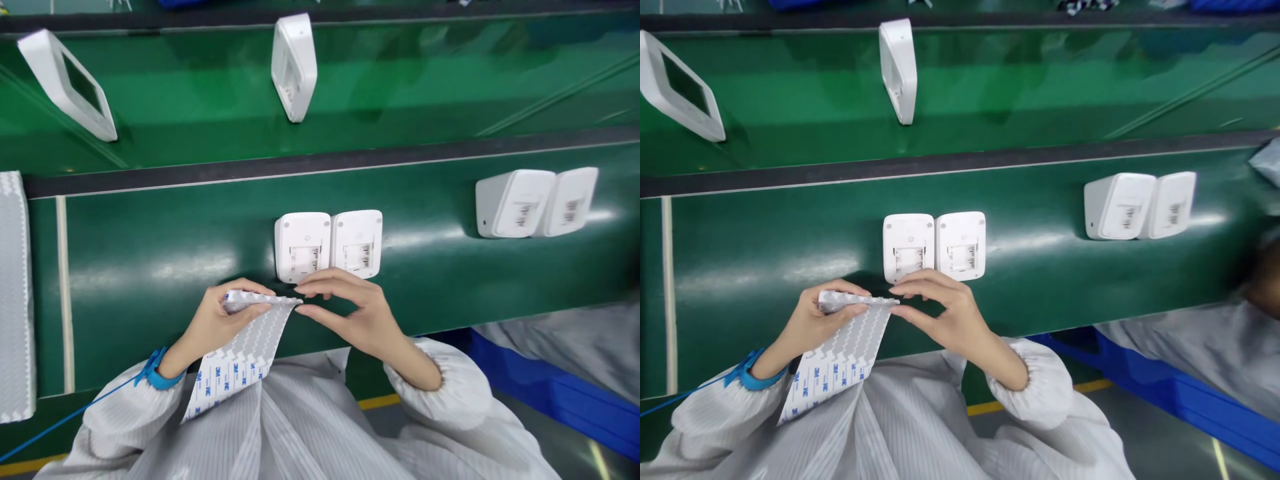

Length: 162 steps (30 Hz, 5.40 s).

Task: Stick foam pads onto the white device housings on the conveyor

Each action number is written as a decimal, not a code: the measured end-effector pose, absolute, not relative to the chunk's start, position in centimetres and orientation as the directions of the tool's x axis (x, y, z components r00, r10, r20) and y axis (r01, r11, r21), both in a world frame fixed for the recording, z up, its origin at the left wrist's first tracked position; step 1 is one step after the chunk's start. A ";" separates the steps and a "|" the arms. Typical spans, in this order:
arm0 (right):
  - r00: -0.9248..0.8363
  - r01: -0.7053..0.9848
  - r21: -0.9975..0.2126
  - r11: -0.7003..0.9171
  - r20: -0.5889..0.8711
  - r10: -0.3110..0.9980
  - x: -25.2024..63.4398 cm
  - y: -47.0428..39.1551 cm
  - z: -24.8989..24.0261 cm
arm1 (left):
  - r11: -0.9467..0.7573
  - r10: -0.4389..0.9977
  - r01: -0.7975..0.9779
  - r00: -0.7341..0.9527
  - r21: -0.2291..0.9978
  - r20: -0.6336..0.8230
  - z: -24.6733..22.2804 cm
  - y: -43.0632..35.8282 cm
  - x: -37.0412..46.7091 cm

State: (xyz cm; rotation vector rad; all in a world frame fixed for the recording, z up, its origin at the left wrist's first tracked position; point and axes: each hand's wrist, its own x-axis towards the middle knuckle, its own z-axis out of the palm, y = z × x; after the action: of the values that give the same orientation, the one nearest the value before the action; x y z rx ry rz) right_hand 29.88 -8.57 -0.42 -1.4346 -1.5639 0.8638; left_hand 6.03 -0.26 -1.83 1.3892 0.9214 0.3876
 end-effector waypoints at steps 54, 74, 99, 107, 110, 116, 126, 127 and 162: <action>0.220 0.775 -0.625 -0.094 0.126 0.967 31.2 -10.4 -3.0 | 0.156 0.589 0.516 0.636 0.842 -0.498 -2.6 -0.6 10.1; -0.151 0.839 -0.465 0.285 0.304 0.941 33.3 3.8 -2.7 | 0.477 0.506 0.294 0.678 0.828 -0.533 -2.9 3.6 7.9; 0.383 0.782 -0.614 -0.108 0.337 0.860 33.1 -7.7 -8.7 | 0.282 0.591 0.366 0.662 0.887 -0.461 -2.9 0.7 7.0; 0.221 0.650 -0.750 0.117 0.334 0.916 28.0 -6.7 -3.7 | 0.164 0.645 0.419 0.639 0.893 -0.418 -2.7 -0.4 6.2; 0.037 0.456 -0.883 0.114 0.147 0.988 28.0 -7.6 -3.1 | 0.146 0.652 0.436 0.632 0.888 -0.418 -2.7 -0.7 5.9; -0.092 0.472 -0.870 0.146 0.117 0.989 27.7 -7.8 -3.7 | 0.173 0.612 0.477 0.633 0.862 -0.474 -2.8 -1.1 5.7; 0.236 0.532 -0.842 -0.088 0.048 0.971 26.3 -7.4 -4.0 | 0.160 0.634 0.523 0.596 0.837 -0.493 -2.9 -0.9 6.2; 0.228 0.551 -0.830 -0.081 0.056 0.972 26.3 -7.4 -3.9 | 0.161 0.627 0.524 0.600 0.836 -0.497 -2.9 -0.9 6.2; 0.367 0.594 -0.793 -0.132 0.121 0.922 29.3 -9.3 -4.5 | 0.065 0.528 0.566 0.680 0.822 -0.509 -2.2 -0.7 8.7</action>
State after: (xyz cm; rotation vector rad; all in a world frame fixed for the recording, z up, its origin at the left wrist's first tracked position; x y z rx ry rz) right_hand 29.28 -9.28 -4.48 -1.8315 -1.3252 0.5193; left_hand 8.67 -0.72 -2.23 1.5776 0.9231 -0.0357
